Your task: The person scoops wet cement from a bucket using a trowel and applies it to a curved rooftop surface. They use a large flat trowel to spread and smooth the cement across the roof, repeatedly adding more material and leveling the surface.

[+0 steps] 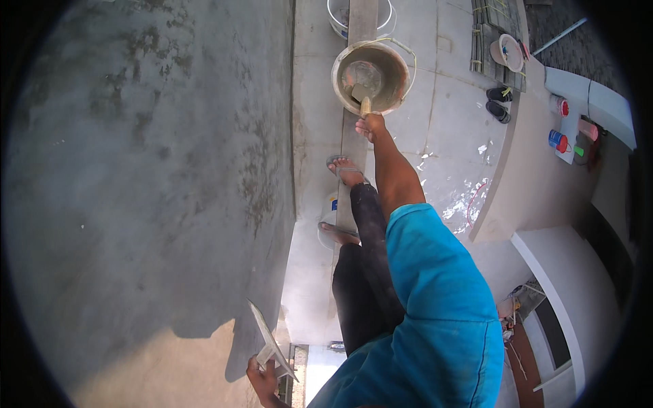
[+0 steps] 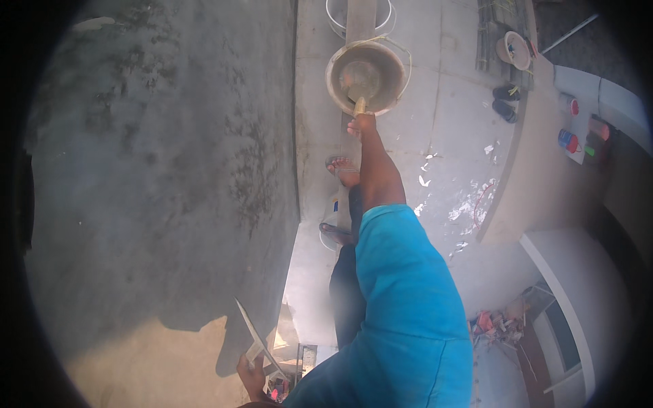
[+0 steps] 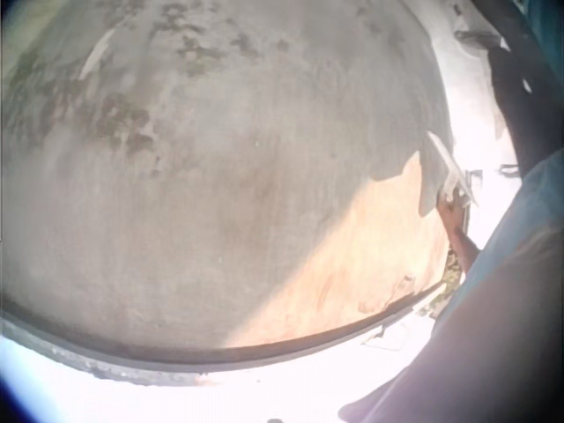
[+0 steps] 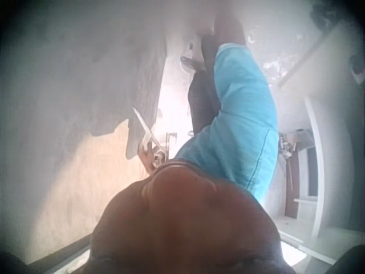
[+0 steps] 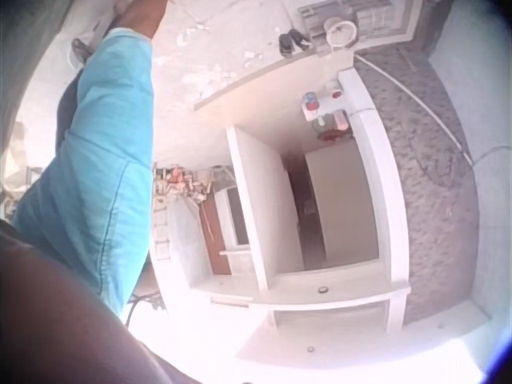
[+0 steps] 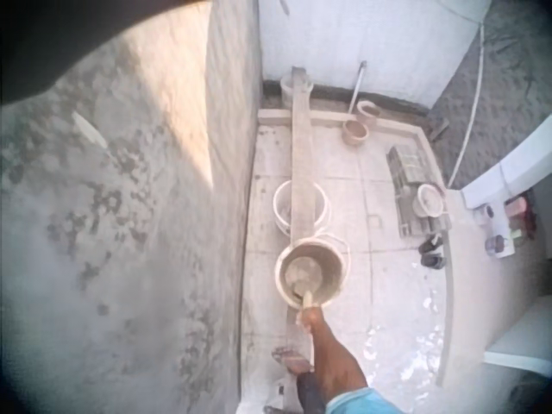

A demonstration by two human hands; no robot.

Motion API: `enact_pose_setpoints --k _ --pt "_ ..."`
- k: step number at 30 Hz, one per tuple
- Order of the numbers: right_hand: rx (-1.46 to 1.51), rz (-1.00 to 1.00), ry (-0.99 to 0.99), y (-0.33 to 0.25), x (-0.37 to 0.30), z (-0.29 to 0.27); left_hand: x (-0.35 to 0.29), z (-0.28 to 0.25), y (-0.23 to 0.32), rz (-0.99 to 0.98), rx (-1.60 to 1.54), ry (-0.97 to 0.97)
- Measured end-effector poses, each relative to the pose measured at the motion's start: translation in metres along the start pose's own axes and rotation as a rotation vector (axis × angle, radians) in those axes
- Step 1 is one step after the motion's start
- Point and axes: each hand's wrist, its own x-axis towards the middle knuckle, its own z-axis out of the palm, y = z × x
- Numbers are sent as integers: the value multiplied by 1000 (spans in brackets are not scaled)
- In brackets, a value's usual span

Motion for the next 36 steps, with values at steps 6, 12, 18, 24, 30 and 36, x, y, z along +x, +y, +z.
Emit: enact_pose_setpoints --k 6,12,18,24,30,36 --pt "-137 -42 55 15 -35 -24 13 0 16 77 -41 -28" --pt "-950 -850 -45 46 -166 -49 27 30 95 102 -72 -20" --pt "-700 -1127 -134 -30 -401 -67 34 47 177 528 -371 -225" --pt "-707 -1293 -696 -110 -568 -42 7 28 261 1058 -370 13" --pt "-496 -1426 -949 -96 -659 7 -35 0 277 1452 -543 547" --pt "-503 -1279 -1234 -130 -754 44 -93 -60 190 1579 -554 1105"
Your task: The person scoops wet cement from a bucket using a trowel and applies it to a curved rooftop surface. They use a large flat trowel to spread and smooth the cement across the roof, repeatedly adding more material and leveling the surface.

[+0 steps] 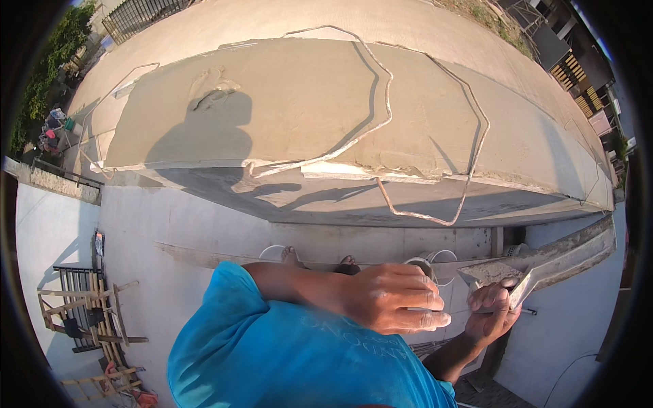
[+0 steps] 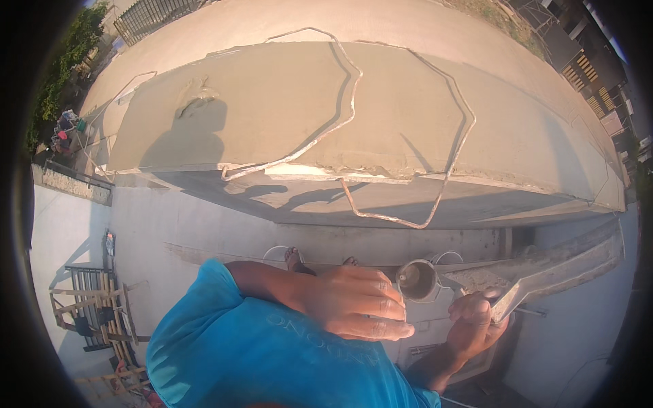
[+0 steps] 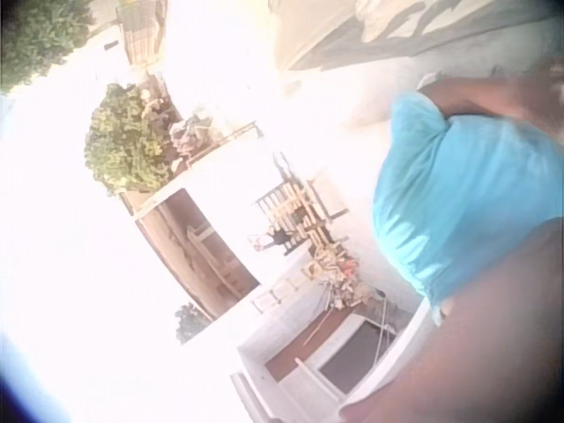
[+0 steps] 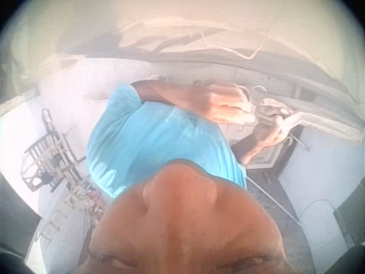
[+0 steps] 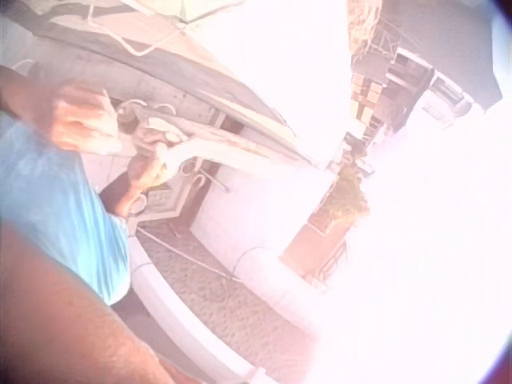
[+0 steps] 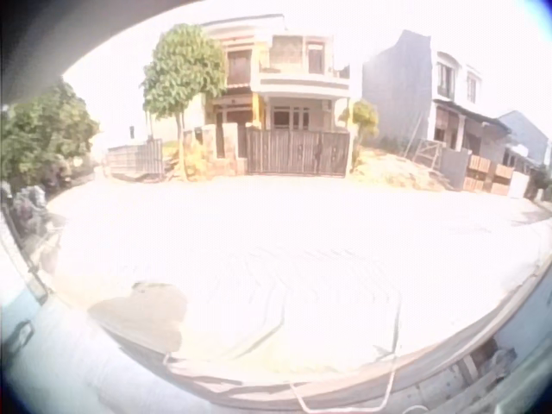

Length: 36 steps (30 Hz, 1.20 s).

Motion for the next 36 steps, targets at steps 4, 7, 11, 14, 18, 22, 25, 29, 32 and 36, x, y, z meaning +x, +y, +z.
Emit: enact_pose_setpoints --k 4,7,11,14,18,22,25,29,32,36 --pt "-301 -72 -202 -63 15 45 -45 -98 14 -98 153 176" --pt "-499 -221 -416 -93 40 79 -88 -151 19 -302 456 362" --pt "-740 -278 -394 -132 81 184 -139 -197 19 -412 777 583" --pt "-736 -294 -523 -131 75 264 -172 -228 18 -441 957 708" --pt "-843 -293 -792 -129 60 351 -194 -260 15 -472 1047 717" --pt "-1069 -387 -851 -99 84 390 -198 -277 5 -531 1129 635" --pt "-1096 -506 -898 -81 72 408 -210 -277 -6 -589 1165 557" --pt "-1202 -557 -892 -54 72 428 -214 -272 -7 -683 1154 478" --pt "-1187 -488 -885 -49 62 436 -215 -273 -8 -657 1145 476" --pt "-1156 -514 -938 -34 58 450 -219 -273 -8 -692 1136 477"
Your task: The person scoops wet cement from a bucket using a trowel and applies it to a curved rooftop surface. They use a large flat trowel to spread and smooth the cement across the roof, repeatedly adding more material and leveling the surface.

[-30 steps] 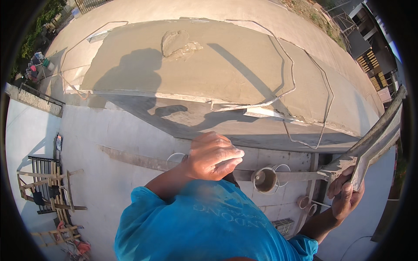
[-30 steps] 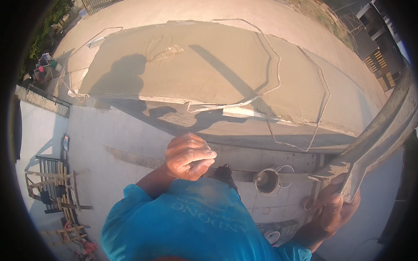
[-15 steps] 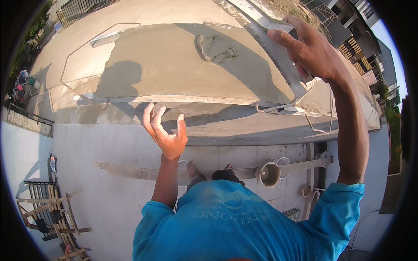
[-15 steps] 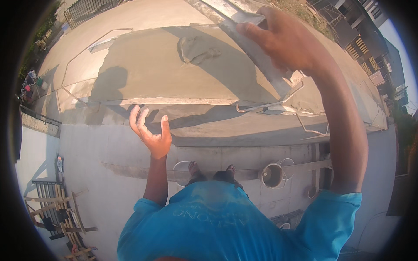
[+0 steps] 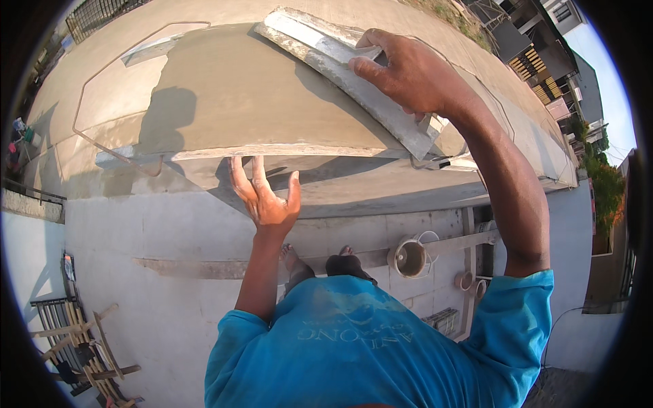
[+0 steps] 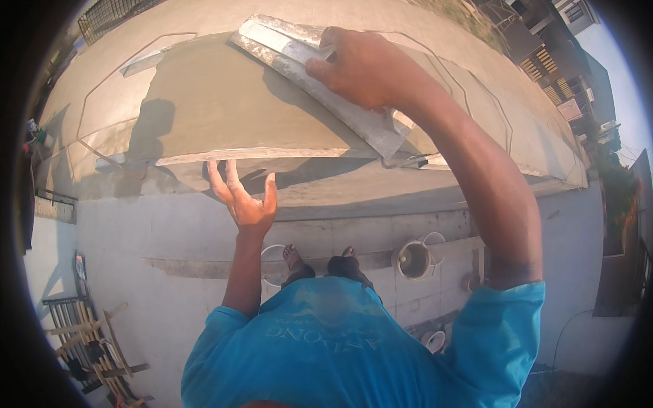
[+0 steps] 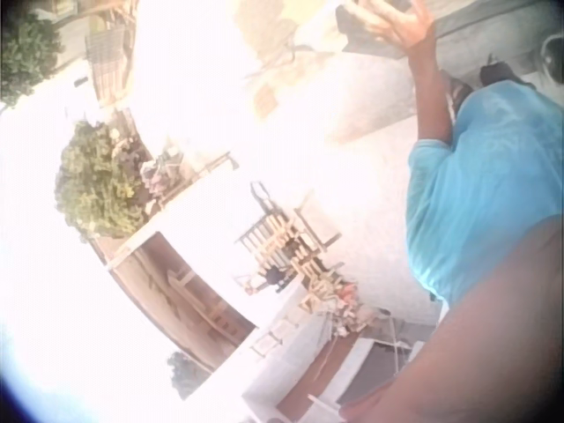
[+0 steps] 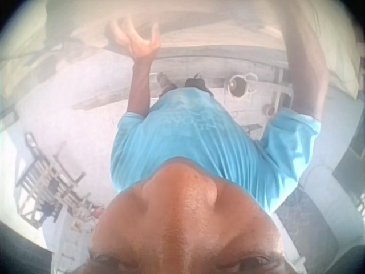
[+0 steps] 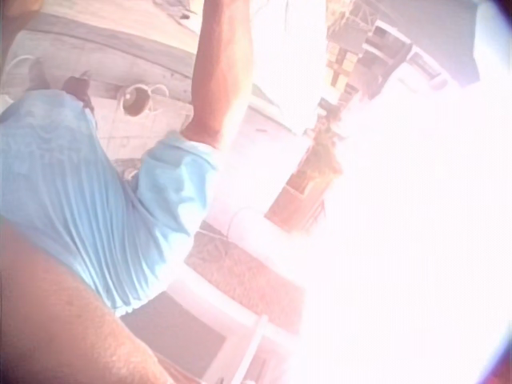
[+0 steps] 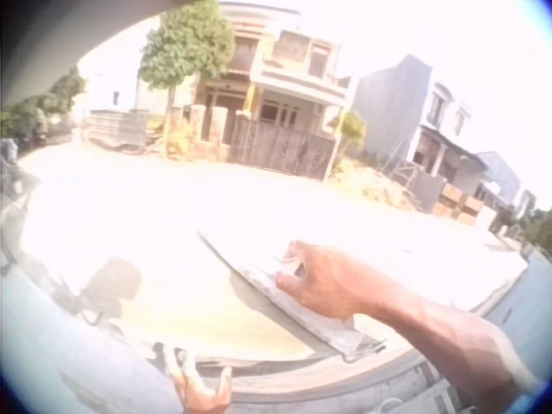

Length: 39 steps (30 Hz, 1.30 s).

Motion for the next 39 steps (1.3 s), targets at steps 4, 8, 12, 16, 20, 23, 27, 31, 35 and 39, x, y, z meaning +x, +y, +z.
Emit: enact_pose_setpoints --k 4,8,12,16,20,23,27,31,35,39 --pt "-26 126 -39 12 9 -5 1 -1 1 6 -8 -9" --pt "19 266 -121 31 13 -12 1 -3 1 -20 -17 25" --pt "120 275 -141 38 10 -14 0 -6 1 -28 -32 1" --pt "89 341 -131 64 12 -15 2 -12 2 -40 -57 -28" --pt "2 364 -48 90 8 -16 4 -24 0 -61 -134 -85" --pt "26 416 -51 87 6 -17 3 -40 -5 -78 -100 -181" --pt "258 374 -124 78 6 -15 -5 -52 -22 -32 -184 -206" --pt "316 350 -159 45 16 -6 -7 -57 -27 -76 -179 -304" --pt "319 264 -292 -3 30 3 -6 -57 -25 -108 -165 -330" --pt "471 113 -401 -37 19 0 -6 -58 -28 -111 -153 -320"
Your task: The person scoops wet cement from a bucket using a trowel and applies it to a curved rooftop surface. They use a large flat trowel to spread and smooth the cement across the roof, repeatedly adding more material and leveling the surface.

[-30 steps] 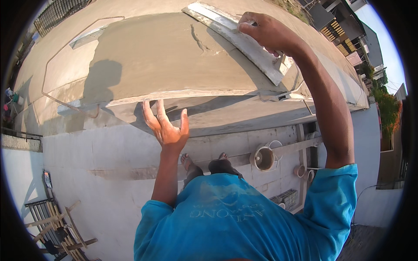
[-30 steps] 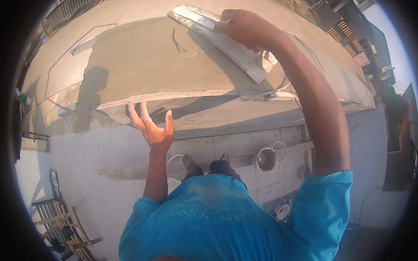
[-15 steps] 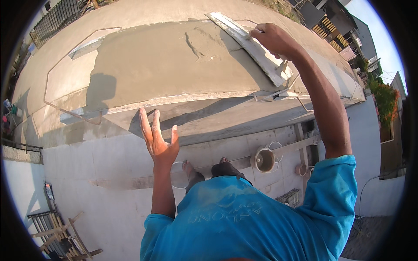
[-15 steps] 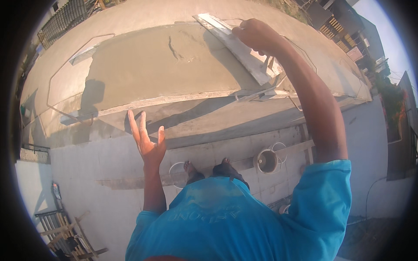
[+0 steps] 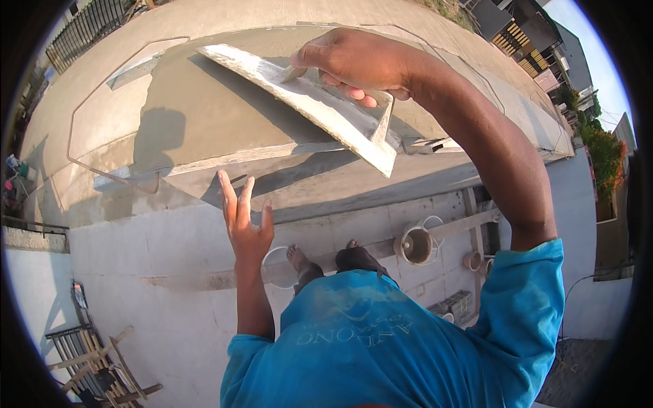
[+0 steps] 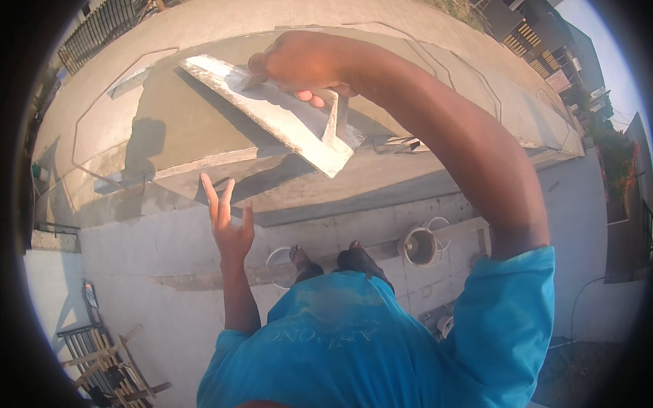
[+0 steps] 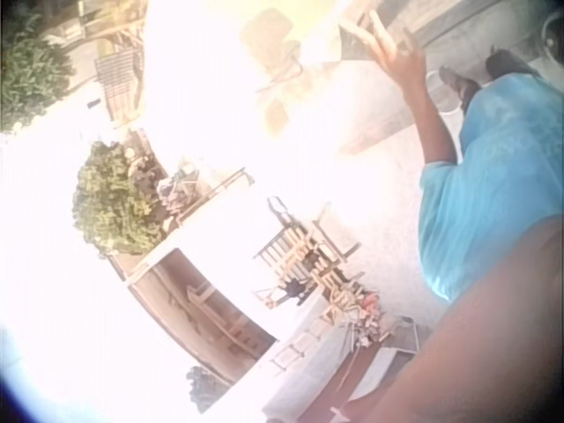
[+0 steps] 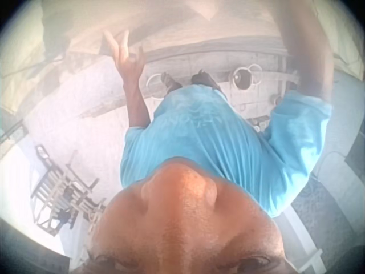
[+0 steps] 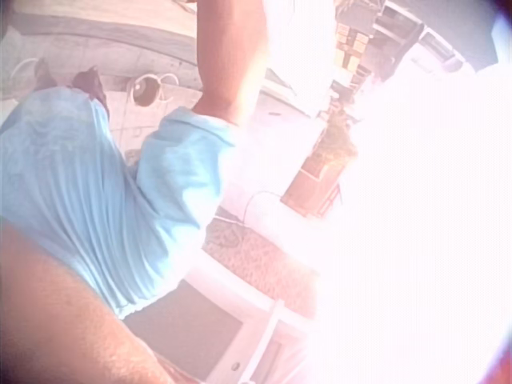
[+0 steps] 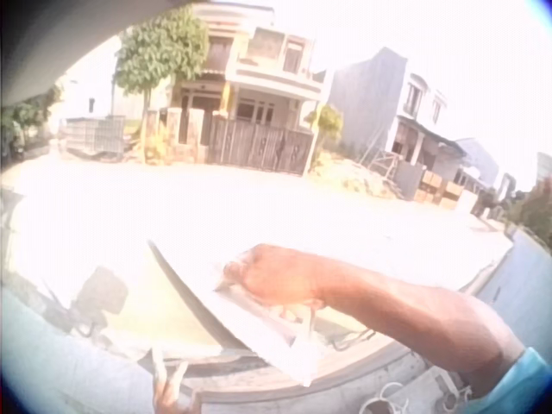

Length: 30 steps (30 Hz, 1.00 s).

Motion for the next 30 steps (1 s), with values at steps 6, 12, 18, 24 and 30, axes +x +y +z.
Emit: enact_pose_setpoints --k 6,12,18,24,30 --pt "173 145 215 74 -32 -62 -1 -3 -7 82 -7 -1" --pt "-153 200 202 93 -5 -83 0 -3 -5 55 7 -31" --pt "-389 -196 152 48 -13 -13 0 -3 -3 -10 21 -60" --pt "222 266 345 58 -58 -68 1 -9 -3 -9 -9 -71" --pt "285 535 418 77 -71 -62 -1 -10 -8 11 -20 -89"
